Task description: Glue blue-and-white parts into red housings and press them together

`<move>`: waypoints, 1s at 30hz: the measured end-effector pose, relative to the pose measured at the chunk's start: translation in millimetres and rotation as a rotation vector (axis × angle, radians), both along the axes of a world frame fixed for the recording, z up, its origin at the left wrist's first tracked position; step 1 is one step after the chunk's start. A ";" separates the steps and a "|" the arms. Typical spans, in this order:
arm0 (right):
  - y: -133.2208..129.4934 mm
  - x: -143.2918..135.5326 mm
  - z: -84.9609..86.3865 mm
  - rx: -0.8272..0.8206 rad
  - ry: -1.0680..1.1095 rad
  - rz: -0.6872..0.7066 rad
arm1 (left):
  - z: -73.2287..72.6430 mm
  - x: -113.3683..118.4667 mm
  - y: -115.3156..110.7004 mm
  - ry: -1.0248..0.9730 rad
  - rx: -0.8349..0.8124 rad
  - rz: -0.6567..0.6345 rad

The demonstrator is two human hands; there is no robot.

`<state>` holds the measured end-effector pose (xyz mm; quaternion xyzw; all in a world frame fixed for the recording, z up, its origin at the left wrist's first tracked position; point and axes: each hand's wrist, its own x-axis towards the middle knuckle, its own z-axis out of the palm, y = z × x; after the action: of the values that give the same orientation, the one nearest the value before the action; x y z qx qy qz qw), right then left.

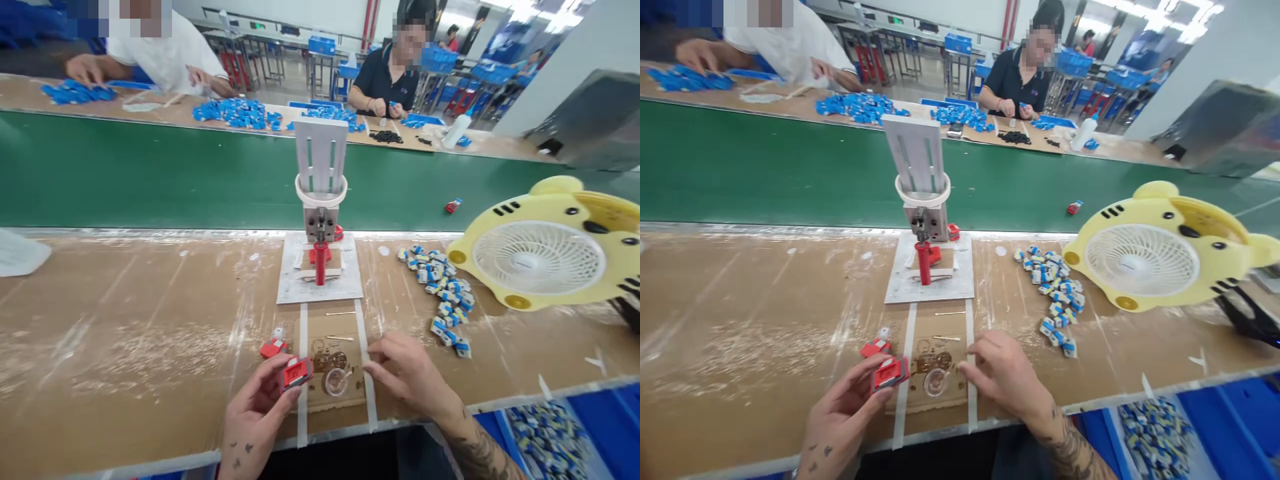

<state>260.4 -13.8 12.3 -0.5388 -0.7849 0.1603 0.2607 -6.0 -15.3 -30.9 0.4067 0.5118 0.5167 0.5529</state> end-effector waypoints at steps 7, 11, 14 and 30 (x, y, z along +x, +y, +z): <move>-21.3 115.7 4.7 -0.195 -0.457 -0.362 | -5.4 -7.6 4.5 -0.026 -0.086 -0.055; -26.0 124.9 -6.1 -0.240 -0.290 -0.336 | -3.2 1.7 5.5 0.009 -0.010 -0.130; -21.1 109.8 -5.6 -0.249 0.011 -0.380 | -3.2 9.5 5.8 0.007 0.094 -0.134; -3.8 15.7 9.8 -0.628 1.288 -0.205 | 19.9 57.6 19.8 -0.037 0.342 -0.201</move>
<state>276.2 -17.6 22.1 -0.4579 -0.3381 0.6387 0.5178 51.6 4.5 -11.0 0.5340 0.3633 0.5457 0.5339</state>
